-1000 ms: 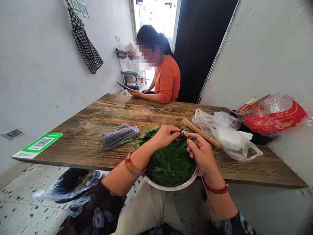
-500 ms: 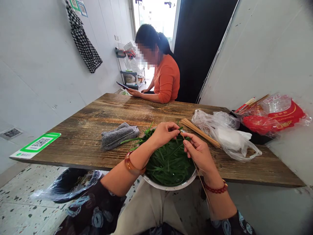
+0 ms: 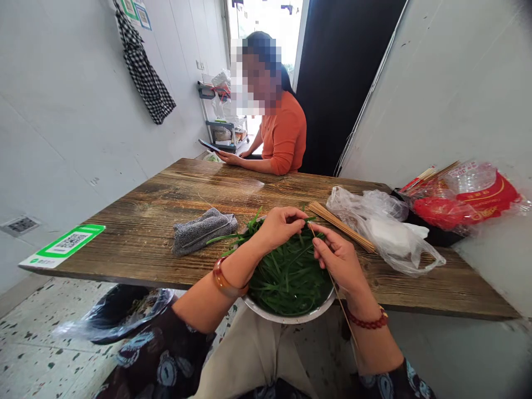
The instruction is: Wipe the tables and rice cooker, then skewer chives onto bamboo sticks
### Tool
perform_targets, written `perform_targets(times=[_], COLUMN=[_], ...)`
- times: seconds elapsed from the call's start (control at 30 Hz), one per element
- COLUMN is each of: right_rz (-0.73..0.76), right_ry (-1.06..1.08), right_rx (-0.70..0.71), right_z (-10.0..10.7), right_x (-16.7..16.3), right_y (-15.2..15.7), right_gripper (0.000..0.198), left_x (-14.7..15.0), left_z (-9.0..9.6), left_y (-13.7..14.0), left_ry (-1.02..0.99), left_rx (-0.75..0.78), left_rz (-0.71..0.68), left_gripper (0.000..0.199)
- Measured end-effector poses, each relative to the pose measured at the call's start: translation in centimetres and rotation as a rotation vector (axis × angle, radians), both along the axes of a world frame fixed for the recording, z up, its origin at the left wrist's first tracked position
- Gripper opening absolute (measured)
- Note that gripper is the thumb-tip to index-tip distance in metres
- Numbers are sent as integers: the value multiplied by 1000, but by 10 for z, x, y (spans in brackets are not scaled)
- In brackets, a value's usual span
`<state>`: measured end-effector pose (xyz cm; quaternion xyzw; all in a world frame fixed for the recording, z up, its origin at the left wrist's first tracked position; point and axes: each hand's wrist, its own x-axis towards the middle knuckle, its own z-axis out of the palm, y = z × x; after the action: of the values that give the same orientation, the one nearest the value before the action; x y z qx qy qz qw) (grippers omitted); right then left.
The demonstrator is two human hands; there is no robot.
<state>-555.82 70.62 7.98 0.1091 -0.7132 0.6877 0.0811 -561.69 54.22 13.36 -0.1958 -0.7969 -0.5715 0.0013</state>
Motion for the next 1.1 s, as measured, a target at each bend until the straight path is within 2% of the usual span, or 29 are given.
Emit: perform_targets(times=[0.33, 0.57, 0.7, 0.8, 0.97, 1.1], right_rz=[7, 10, -8, 1, 9, -14], right_ry=[3, -13, -28, -19, -2, -9], right_rx=[20, -10, -90, -86, -73, -100], right_z=[-1, 0, 0, 0, 0, -1], right_x=[-1, -1, -1, 0, 0, -1], right_y=[0, -1, -3, -3, -2, -3], right_gripper=[35, 35, 52, 63, 53, 47], left_x=[1, 1, 2, 2, 0, -2], left_z=[1, -2, -1, -1, -4, -7], left_y=[0, 0, 0, 1, 1, 1], left_ry=[58, 212, 213, 185, 156, 133], left_rx=[-18, -150, -167, -157, -94, -46], left_rz=[-3, 25, 10, -6, -44, -29], left_gripper=[16, 18, 19, 19, 19, 11])
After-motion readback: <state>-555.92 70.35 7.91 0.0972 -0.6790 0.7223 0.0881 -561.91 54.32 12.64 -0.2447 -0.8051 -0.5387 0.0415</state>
